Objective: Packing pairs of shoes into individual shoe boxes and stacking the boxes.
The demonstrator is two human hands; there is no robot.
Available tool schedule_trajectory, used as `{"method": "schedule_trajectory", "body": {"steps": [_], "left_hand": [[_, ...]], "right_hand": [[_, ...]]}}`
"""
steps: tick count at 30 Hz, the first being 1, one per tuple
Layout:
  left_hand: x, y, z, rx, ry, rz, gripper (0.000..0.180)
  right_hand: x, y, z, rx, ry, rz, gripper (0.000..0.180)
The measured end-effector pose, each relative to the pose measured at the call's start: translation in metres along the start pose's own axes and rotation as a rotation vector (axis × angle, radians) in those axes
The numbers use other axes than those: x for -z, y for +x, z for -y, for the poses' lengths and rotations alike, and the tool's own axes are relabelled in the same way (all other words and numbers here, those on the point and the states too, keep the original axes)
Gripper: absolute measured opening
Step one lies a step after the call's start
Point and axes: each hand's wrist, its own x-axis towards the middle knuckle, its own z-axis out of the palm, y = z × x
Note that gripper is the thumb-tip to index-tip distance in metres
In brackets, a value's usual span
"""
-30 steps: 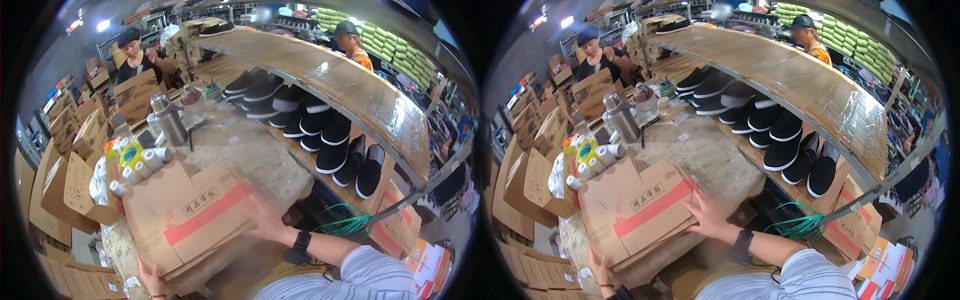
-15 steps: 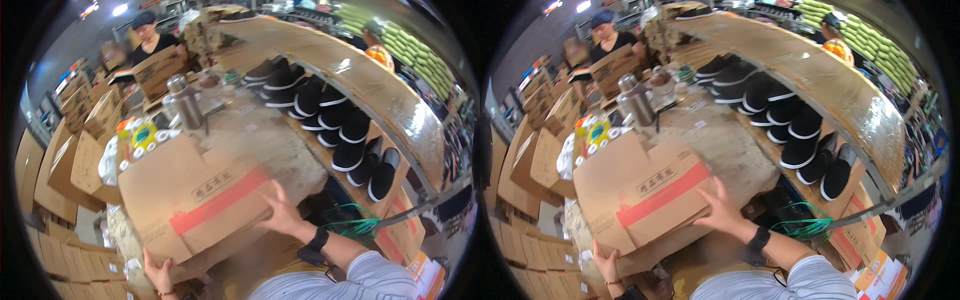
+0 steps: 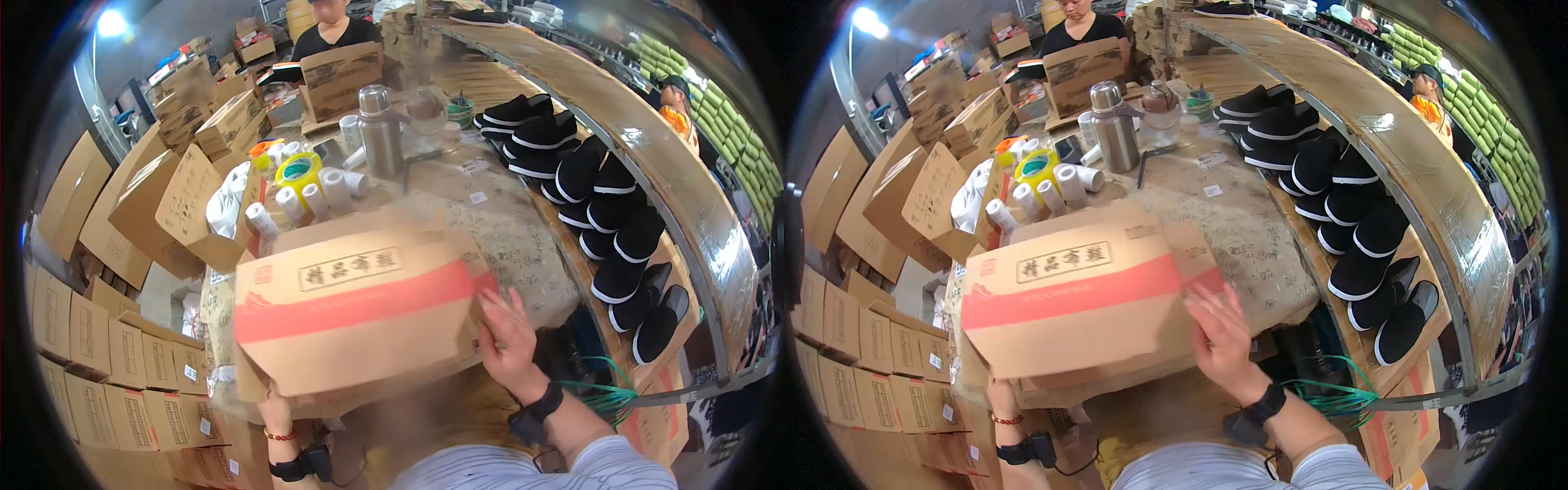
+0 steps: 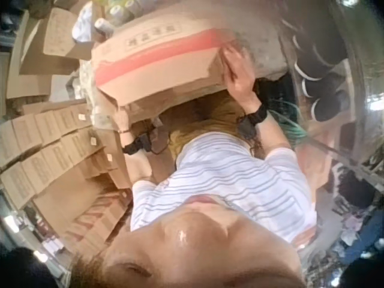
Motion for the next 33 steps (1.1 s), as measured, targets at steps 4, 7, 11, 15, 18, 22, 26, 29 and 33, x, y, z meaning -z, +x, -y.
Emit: {"method": "schedule_trajectory", "body": {"steps": [4, 7, 11, 15, 18, 22, 26, 29, 33], "left_hand": [[-0.012, 0.035, -0.112, -0.525, -0.047, -0.216, 0.083], [0.000, 0.068, -0.116, -0.449, -0.467, 0.010, 0.091], [-0.012, 0.145, -0.084, 0.090, -0.826, 0.359, 0.040], [-0.020, 0.160, -0.093, 0.246, -0.790, 0.455, 0.046], [-0.037, 0.139, -0.120, -0.133, 0.356, 0.173, 0.086], [-0.036, 0.143, -0.113, -0.132, 0.288, 0.250, 0.099], [-0.038, 0.156, -0.064, -0.277, -0.237, 0.199, 0.069], [-0.030, 0.152, -0.073, -0.287, -0.143, 0.281, 0.041], [-0.046, 0.109, -0.158, -0.349, 0.465, 0.137, 0.062]], "right_hand": [[0.024, 0.061, 0.013, 0.180, 0.032, 0.032, 0.041], [0.034, 0.130, 0.037, 0.213, -0.077, 0.019, 0.036], [-0.005, 0.152, 0.075, 0.493, -0.037, 0.095, 0.022], [-0.092, 0.163, 0.021, -0.045, 0.098, 0.610, 0.011], [-0.101, 0.165, 0.018, 0.140, 0.237, 0.457, 0.005], [-0.075, 0.190, -0.006, 0.136, 0.405, -0.346, 0.005], [-0.090, 0.180, -0.046, -0.139, 0.249, 0.040, 0.034], [-0.069, 0.177, -0.036, -0.070, 0.235, 0.687, 0.058], [-0.060, 0.168, -0.048, -0.044, -0.024, 0.560, 0.058]]}}
